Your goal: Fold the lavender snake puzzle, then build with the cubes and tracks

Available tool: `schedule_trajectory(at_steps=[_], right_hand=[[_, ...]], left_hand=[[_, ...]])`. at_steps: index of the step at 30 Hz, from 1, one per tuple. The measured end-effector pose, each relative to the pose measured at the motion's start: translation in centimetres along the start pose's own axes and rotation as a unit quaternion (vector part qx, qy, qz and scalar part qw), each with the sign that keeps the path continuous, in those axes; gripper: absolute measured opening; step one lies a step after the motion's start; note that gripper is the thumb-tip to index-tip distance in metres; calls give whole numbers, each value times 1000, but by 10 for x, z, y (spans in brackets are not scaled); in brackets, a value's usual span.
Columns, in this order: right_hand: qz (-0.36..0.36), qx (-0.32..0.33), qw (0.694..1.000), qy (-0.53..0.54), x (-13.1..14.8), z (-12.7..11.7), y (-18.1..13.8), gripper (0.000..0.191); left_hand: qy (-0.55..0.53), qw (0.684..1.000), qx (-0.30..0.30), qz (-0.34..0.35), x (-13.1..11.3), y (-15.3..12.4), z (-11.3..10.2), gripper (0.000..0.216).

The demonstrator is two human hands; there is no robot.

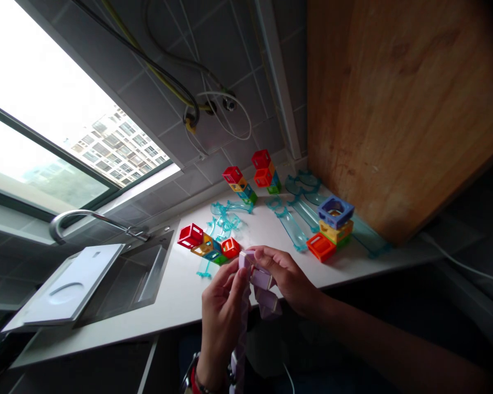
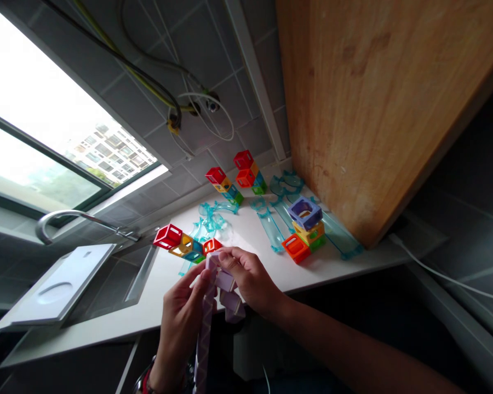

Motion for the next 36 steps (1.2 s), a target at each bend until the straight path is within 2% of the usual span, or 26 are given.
schedule_trajectory(at_steps=[4, 7, 10, 14, 19, 21, 24, 28, 30, 36], right_hand=[[-21, 8, 999, -35, 3, -1, -1, 36], [-33, -11, 997, -67, 2, -3, -1, 37], [-24, -8, 997, -73, 4, -3, -1, 40], [35, 24, 997, -62, 11, -4, -3, 44], [89, 77, 990, -83, 20, -7, -4, 43], [107, 83, 987, -88, 20, -7, -4, 44], [112, 82, 987, -78, 19, -6, -5, 46], [96, 83, 990, -68, 18, -3, -4, 46], [91, 72, 991, -68, 17, -3, -3, 45], [80, 35, 995, -54, 13, -5, -4, 42]], left_hand=[[-72, 995, 15, -73, 3, 0, -1, 47], [-75, 994, 26, -73, 2, 0, 0, 48], [-43, 998, 30, -28, 0, 1, -2, 42], [43, 997, 33, 49, -1, 0, -11, 38], [196, 957, 48, 207, -16, -4, -17, 32], [222, 946, 45, 231, -20, -6, -17, 32], [209, 958, 51, 192, -17, -8, -18, 31], [139, 983, 64, 101, -5, -13, -17, 37], [111, 989, 64, 78, 0, -15, -16, 40], [-8, 1000, 26, -3, 15, -19, -11, 42]])
Point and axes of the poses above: each hand's wrist, its own y-axis towards the middle knuckle, its own z-axis out of the palm, x = y × z, the point moved 4 cm from there along y, towards the middle knuckle, and after that the axes turned 11 degrees about -y, right-handed, at the moved point
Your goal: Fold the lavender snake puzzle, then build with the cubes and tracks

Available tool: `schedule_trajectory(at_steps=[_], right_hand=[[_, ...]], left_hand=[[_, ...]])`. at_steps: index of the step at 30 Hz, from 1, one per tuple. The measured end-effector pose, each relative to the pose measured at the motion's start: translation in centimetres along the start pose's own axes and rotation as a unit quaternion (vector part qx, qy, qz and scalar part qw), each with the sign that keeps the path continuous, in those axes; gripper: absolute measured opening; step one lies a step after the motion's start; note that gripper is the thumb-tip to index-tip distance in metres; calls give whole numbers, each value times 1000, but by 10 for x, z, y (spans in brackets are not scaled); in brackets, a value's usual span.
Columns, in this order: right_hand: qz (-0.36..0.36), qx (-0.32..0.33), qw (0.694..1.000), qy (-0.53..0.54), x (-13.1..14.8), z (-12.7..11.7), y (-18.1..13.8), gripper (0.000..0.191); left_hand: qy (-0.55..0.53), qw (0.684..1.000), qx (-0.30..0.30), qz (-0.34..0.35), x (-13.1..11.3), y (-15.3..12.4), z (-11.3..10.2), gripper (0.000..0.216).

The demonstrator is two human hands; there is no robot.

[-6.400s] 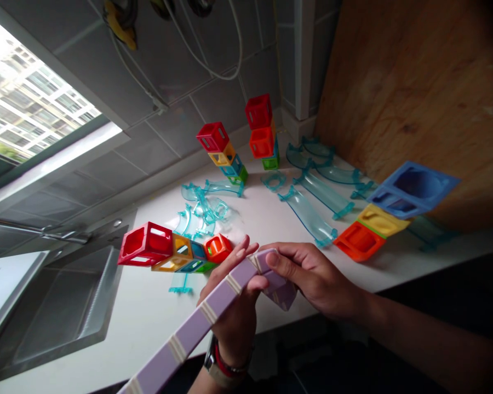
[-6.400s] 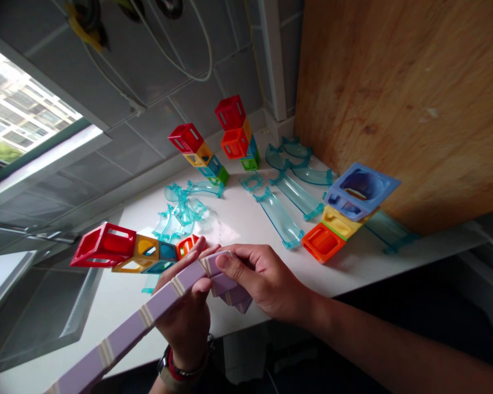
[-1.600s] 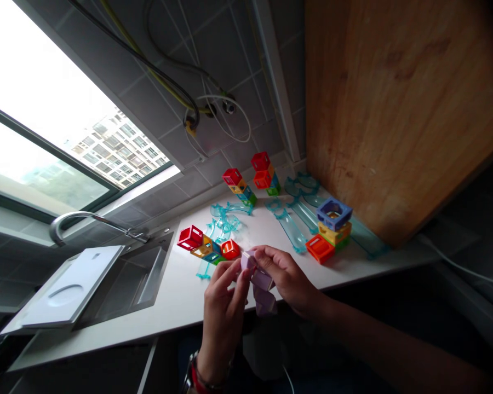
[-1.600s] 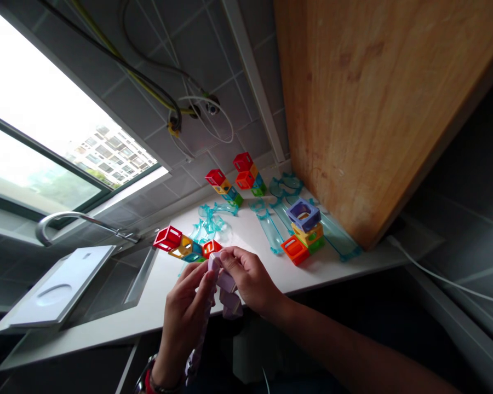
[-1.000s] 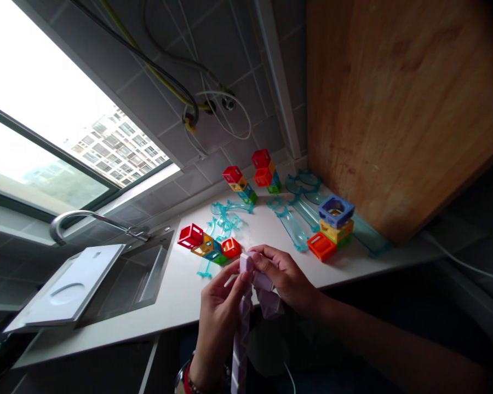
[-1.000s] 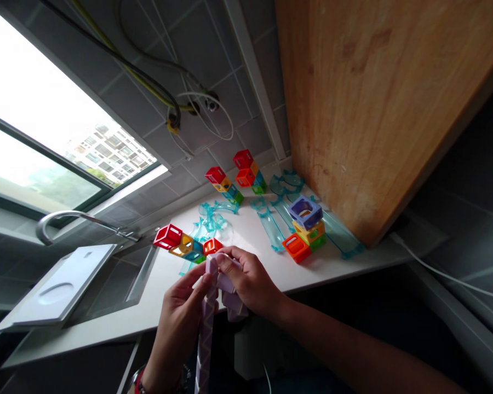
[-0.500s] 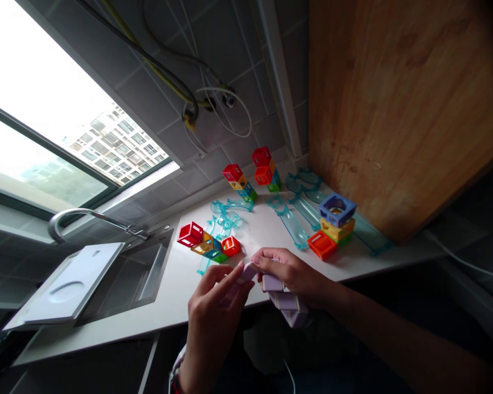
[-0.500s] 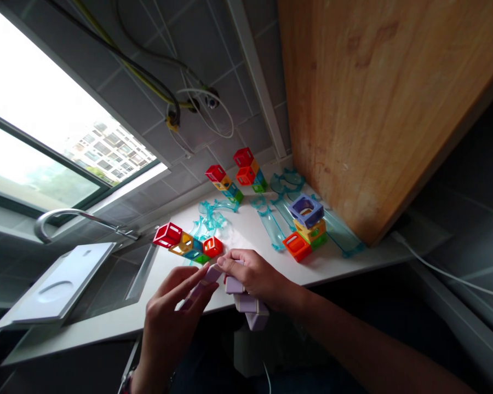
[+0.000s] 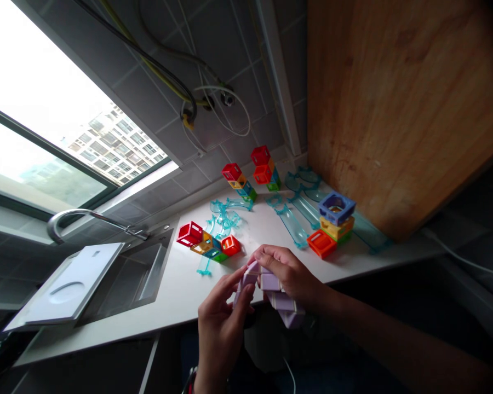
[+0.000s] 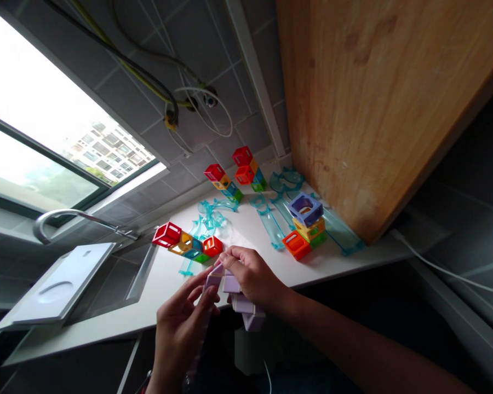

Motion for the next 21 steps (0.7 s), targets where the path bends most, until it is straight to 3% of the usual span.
schedule_trajectory(at_steps=[3, 8, 11, 16, 21], right_hand=[[-9, -5, 1000, 9, 0, -1, -1, 42], [-20, -21, 1000, -1, 1, 1, -4, 40], [-40, -21, 999, -4, 2, 2, -5, 39], [-108, -37, 992, -56, 10, -2, -6, 33], [-74, -34, 996, -26, 11, -9, -4, 35]], left_hand=[[-31, 1000, -7, -2, 3, -2, 4, 43], [-18, 997, -28, 69, -3, -6, 5, 38], [7, 997, -29, 78, -4, -5, 2, 39], [24, 999, 29, 13, 2, 3, -5, 47], [-6, 995, 81, -55, 1, 6, -14, 43]])
Point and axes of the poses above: each hand's wrist, its own y-axis towards the middle knuckle, its own z-axis out of the palm, x = y × z, the point moved 4 cm from there along y, towards the middle knuckle, and after that the axes turned 11 degrees about -y, right-handed, at the moved point
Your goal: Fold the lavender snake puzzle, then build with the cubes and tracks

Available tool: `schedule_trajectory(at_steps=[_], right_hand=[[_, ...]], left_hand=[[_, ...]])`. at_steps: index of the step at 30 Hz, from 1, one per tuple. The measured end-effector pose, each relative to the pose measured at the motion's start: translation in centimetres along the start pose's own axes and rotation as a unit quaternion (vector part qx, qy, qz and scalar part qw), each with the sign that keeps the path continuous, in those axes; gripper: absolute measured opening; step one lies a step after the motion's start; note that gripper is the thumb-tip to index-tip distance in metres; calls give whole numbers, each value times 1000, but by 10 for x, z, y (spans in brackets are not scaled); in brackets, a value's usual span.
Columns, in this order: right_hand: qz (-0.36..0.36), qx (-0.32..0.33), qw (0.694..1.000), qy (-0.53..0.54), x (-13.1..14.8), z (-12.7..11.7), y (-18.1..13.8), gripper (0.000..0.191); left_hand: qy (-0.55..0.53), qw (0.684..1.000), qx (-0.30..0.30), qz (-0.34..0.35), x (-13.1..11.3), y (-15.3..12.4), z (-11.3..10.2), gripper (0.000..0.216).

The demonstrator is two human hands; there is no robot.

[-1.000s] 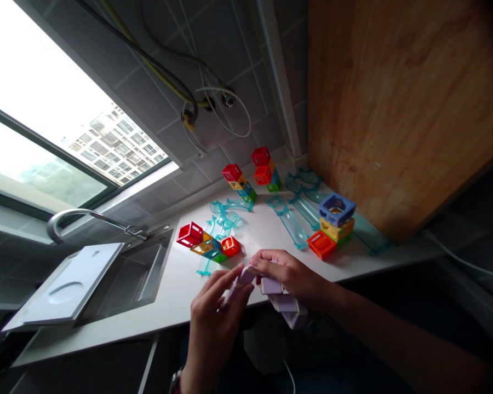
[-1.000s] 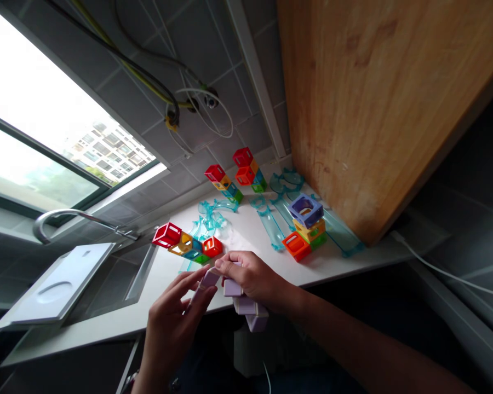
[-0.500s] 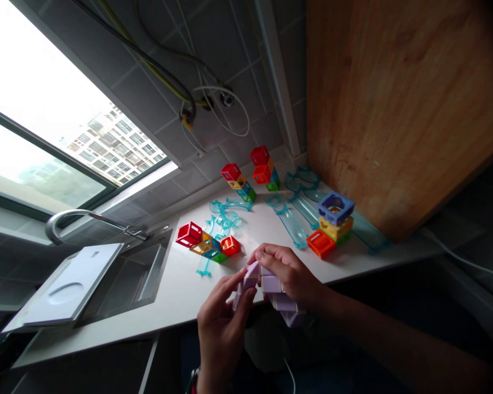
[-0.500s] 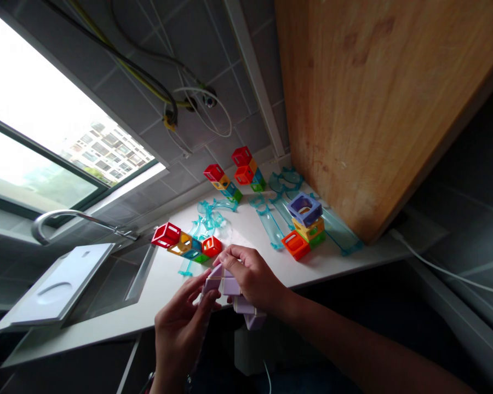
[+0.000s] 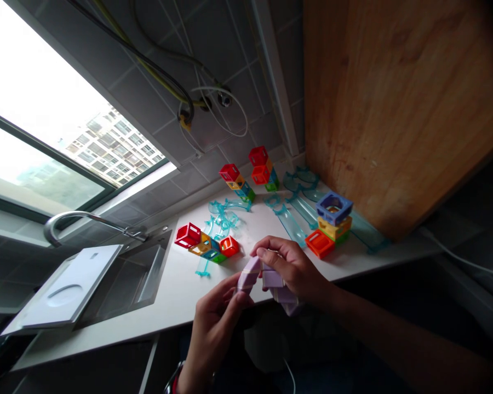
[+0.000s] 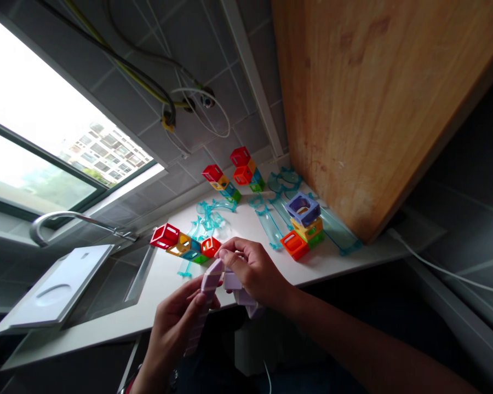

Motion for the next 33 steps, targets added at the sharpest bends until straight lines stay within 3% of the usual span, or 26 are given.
schedule_trajectory(at_steps=[4, 8, 19, 25, 33], right_hand=[[0, 78, 995, -55, 3, -5, 2, 36], [-27, 146, 980, -133, 3, -8, 3, 36], [5, 99, 991, -92, -2, -4, 6, 36], [7, 111, 989, -97, -5, -4, 6, 37], [27, 114, 990, -75, -8, -3, 6, 40]], left_hand=[[-91, 991, 25, -96, 6, 2, 1, 45], [-170, 975, 17, -144, 10, 5, 10, 40], [-194, 967, 2, -165, 14, 8, 8, 35], [-187, 966, -1, -179, 19, 7, 5, 32], [-148, 974, -30, -169, 4, 4, 5, 35]])
Point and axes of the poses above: each hand's wrist, its own y-axis towards the middle knuckle, its own z-axis out of the palm, x = y × z, the point moved 4 cm from there along y, towards the middle knuckle, and after that the axes turned 11 degrees about -y, right-handed, at the moved point
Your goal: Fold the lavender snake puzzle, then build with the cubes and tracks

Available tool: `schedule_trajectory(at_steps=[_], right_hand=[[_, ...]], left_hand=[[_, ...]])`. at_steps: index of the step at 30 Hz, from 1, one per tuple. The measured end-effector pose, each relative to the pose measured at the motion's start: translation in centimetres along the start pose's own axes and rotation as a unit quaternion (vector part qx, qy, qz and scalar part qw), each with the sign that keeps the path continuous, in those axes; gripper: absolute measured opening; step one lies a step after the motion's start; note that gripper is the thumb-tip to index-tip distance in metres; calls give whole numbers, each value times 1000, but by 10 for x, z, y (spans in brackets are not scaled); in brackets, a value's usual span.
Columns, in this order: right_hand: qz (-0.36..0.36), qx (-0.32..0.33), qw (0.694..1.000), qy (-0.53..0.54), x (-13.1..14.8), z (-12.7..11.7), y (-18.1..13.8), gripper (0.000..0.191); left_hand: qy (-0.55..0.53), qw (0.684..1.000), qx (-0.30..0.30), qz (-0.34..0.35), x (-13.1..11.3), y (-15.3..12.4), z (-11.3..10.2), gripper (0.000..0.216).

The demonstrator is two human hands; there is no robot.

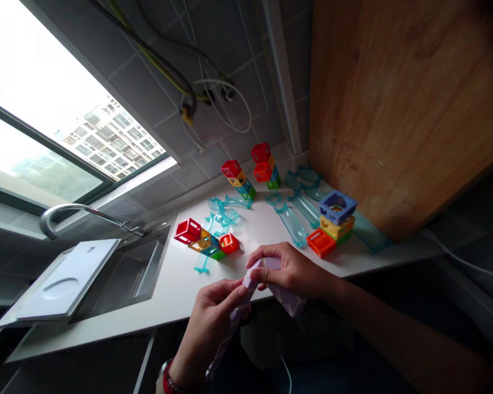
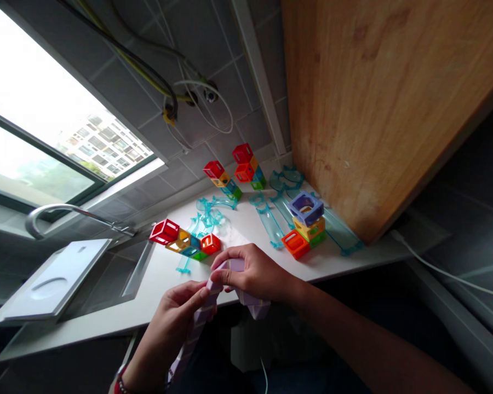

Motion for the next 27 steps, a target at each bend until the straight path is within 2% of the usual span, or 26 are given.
schedule_trajectory(at_steps=[3, 6, 12, 15, 19, 23, 27], right_hand=[[-6, -9, 999, 33, -1, 2, 1, 42], [4, -22, 997, 80, -4, 8, 2, 43], [11, -22, 991, 129, -7, 18, 4, 43], [4, -19, 990, 141, -4, 20, 3, 44], [17, -18, 991, 135, -2, 20, 1, 43], [90, 36, 974, 204, -8, 27, -2, 44], [91, 59, 969, 222, -13, 26, -1, 40]], left_hand=[[4, 1000, -1, 4, -6, 0, 2, 36], [1, 999, -7, 39, -9, 1, 1, 32], [48, 975, -60, 211, -4, -3, 2, 20], [56, 947, -79, 305, 2, -8, 5, 13], [98, 915, -100, 379, 8, -16, 8, 10], [191, 852, -111, 475, 4, -23, 10, 13], [291, 781, -93, 545, -3, -28, 9, 19]])
Point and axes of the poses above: each hand's wrist, its own y-axis towards the middle knuckle, its own z-axis out of the palm, x = y × z, the point moved 4 cm from there along y, towards the middle knuckle, and after that the axes turned 11 degrees about -y, right-handed, at the moved point
